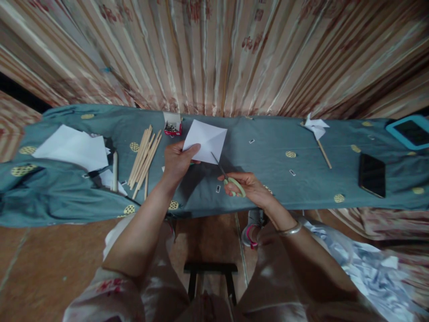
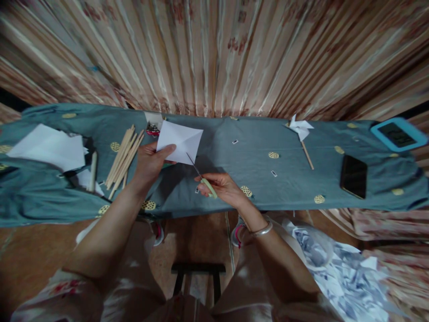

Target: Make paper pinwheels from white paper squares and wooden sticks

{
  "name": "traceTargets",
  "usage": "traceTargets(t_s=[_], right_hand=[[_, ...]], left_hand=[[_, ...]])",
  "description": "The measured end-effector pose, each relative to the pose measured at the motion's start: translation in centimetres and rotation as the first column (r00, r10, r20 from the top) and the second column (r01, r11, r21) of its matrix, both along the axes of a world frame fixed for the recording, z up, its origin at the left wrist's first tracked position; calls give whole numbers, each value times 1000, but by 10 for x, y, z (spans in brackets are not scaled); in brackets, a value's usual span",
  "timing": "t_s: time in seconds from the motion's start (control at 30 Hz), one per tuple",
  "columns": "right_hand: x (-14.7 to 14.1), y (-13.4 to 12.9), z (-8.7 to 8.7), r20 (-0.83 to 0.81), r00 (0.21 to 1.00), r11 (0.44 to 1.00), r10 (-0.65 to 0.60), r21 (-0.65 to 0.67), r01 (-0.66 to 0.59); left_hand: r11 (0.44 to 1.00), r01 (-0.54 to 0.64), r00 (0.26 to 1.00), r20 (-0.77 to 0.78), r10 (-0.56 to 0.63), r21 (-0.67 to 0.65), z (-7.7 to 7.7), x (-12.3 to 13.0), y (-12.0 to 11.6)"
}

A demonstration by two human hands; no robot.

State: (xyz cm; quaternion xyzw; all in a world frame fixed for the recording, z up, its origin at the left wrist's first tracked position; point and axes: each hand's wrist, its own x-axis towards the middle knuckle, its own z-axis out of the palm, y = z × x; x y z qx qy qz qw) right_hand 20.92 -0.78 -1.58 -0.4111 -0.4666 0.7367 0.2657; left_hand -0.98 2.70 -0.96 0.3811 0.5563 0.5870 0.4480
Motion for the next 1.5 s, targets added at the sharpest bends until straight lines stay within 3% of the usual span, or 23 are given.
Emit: traceTargets(t_s=[0.43, 0.67, 1.5], right_hand=[[-1, 1, -4, 22, 1000, 999, 0, 37, -1], [-1, 1, -1, 16, 1000, 999, -2, 32, 2], [-3, 1, -2, 30, 999, 999, -27, 21, 26]], left_hand=[[1000, -11, 1000, -3, 11, 4, 0, 0, -1], [998, 69, 998, 9, -69, -2, -5, 2, -3], [995, 99, 995, 10, -98, -34, -4, 5, -7]])
